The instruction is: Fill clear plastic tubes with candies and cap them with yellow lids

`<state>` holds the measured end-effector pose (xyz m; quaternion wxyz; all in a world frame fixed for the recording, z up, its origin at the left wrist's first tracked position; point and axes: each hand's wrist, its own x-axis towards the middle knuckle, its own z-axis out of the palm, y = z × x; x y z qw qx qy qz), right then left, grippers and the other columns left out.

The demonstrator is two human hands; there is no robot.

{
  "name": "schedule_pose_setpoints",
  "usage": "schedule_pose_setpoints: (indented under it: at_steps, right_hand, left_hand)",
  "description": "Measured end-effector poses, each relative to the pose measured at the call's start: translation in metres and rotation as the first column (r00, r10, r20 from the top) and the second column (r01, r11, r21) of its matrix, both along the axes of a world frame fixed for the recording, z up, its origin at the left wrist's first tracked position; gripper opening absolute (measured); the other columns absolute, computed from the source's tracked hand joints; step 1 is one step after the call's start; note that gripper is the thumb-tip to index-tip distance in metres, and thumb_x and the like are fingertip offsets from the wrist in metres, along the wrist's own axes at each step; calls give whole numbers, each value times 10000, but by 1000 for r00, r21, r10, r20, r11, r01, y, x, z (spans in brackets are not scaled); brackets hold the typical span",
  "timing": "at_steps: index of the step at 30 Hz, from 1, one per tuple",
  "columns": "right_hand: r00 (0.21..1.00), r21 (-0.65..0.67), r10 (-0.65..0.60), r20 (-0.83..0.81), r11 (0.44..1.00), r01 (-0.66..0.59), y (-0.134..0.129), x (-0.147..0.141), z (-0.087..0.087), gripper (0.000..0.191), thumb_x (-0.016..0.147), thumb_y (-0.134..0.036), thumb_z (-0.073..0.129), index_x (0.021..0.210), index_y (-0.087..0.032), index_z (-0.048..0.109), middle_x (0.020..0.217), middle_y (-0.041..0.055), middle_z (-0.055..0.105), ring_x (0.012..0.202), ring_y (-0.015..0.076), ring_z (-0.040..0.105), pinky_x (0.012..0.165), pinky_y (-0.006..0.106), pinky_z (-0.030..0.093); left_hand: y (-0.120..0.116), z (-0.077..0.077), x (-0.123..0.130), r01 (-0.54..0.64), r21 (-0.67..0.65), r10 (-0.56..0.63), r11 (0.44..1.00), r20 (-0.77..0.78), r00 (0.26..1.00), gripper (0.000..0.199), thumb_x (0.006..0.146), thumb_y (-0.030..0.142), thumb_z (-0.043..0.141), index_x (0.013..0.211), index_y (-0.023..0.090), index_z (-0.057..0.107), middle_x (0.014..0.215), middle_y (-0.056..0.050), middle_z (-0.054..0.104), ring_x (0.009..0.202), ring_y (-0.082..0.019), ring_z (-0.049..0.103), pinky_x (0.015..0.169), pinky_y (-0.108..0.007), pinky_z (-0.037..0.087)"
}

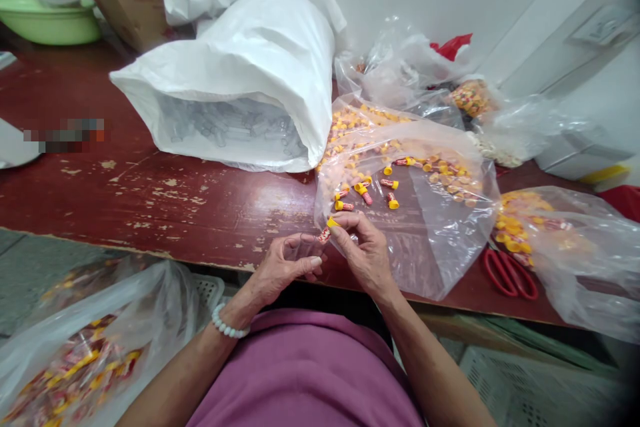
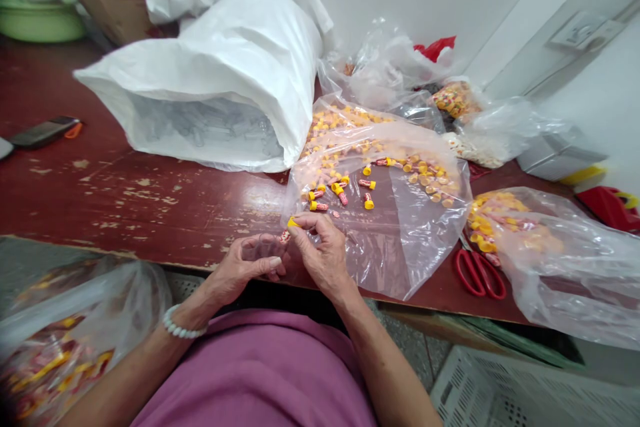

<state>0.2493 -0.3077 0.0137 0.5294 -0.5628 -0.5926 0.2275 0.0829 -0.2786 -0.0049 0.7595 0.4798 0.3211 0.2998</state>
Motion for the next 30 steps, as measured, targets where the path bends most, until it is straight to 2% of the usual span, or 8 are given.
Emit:
schedule_pose_setpoints:
  at_steps: [5,11,16,20,22,24,26,30]
  right_hand:
    - [948,14,219,233,974,-228,-3,6,4,144,868,-293,571,997,-242,610,1022,43,658,993,186,581,889,371,452]
    - [861,65,294,415,934,-351,-6,5,3,622,644,-327,783,1177,-220,481,1190,110,557,1117,241,515,936,405,451]
    - [891,188,106,442,960,-207,-4,-8,-5,407,689,-167,651,1066,-219,508,1030,81,599,983,219,563,851,370,485]
    - [881,115,193,433,957,-266,2,2,4,414,706,-235,679,1090,-225,522,1087,77,594,1023,211,559,890,369,465]
    - [910,73,141,390,980,-183,10,25,6,376,767,-317,662,1109,-232,532,1132,77,583,1037,202,555,889,366,461]
    - [923,69,-95,372,995,75,21,60,-1,288,844,-337,573,1111,-232,552,1110,80,591,1004,201,557,873,380,456]
    - [810,98,-357,465,930,354,34,99,-17,252,821,-337,584,1033,-203,610,1078,111,595,1040,251,522,931,458,399]
    - [751,0,-393,531,886,463,50,149,-48,207,796,-250,538,933,-151,658,933,146,626,957,286,543,909,508,391]
  left_hand:
    - [0,3,-2,-2,-2,2,1000,46,999,276,693,301,739,905,143,661,667,-25,652,579,-134,605,530,-232,501]
    - [-2,8,0,-5,-244,37,970,125,991,292,665,255,758,928,148,688,781,-55,693,664,-155,636,597,-247,498]
    - [-3,4,11,-209,-20,210,978,65,976,243,663,226,764,881,142,698,845,-47,698,776,-158,632,743,-265,510]
    - [-1,7,16,-212,-62,214,975,33,976,274,669,278,761,901,159,677,783,-26,696,631,-129,625,594,-238,522]
    - [3,10,14,-200,-105,202,974,17,979,308,658,316,764,898,153,660,734,-23,685,543,-122,606,506,-236,509]
    - [6,12,11,-226,-94,227,970,-1,974,328,640,326,773,883,141,652,734,-31,682,539,-125,611,497,-238,510]
    - [8,11,8,-242,-69,242,968,-11,970,346,628,323,780,884,132,649,763,-41,685,561,-127,619,505,-234,510]
    - [6,7,7,-245,-30,244,969,-44,969,412,618,318,789,947,129,628,728,-31,679,561,-130,615,516,-234,503]
